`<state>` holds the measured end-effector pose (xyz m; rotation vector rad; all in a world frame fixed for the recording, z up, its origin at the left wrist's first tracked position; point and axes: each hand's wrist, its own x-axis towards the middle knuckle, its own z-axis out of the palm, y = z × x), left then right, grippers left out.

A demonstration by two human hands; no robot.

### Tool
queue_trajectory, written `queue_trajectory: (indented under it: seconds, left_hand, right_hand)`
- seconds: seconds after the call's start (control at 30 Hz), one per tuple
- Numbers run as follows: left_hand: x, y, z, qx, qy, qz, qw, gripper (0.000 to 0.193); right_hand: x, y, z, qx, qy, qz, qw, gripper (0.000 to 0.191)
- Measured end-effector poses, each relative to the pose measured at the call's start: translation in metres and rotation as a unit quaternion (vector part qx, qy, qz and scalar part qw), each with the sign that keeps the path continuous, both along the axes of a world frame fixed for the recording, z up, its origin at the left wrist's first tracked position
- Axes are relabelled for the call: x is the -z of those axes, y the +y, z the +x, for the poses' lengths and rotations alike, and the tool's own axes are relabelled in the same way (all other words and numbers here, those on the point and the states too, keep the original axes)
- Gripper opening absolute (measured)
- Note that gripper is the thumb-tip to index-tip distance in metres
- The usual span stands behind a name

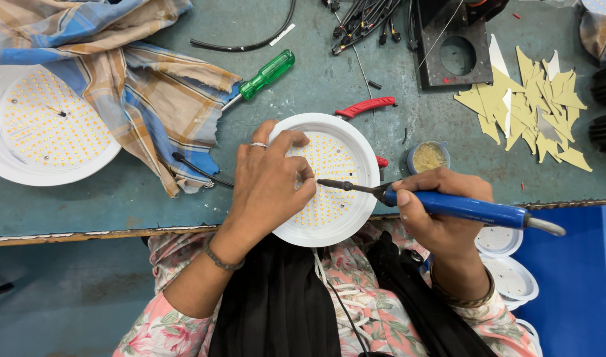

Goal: The person uses a soldering iron and pliers to attach small components to LED light modules on a workbench. They wipe the module with a cloth, apply flux, and solder multiple points on two separate LED units, then set the finished unit aside.

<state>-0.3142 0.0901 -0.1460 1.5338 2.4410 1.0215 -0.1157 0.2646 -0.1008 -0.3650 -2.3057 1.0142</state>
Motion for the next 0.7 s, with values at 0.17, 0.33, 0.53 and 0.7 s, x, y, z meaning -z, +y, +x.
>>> queue_trajectory:
  seconds: [0.17, 0.33, 0.53, 0.7]
  left_hand:
    - [-0.001, 0.001, 0.0, -0.001, 0.0, -0.005, 1.0, 0.007]
    - [-0.001, 0.0, -0.003, -0.002, -0.003, -0.009, 1.0, 0.007]
    - [0.002, 0.002, -0.005, -0.003, -0.002, -0.006, 1.0, 0.007]
    - [0.002, 0.002, -0.006, -0.002, 0.003, -0.001, 1.0, 0.008]
  right_hand:
    - [-0.007, -0.001, -0.005, -0.01, -0.007, 0.018, 1.0, 0.014]
    - [-0.017, -0.005, -0.012, -0.03, -0.027, 0.051, 0.998, 0.014]
    - [-0.021, -0.004, -0.015, -0.032, -0.017, 0.019, 0.999, 0.016]
    - [-0.023, 0.0, -0.006, 0.017, -0.01, -0.001, 1.0, 0.016]
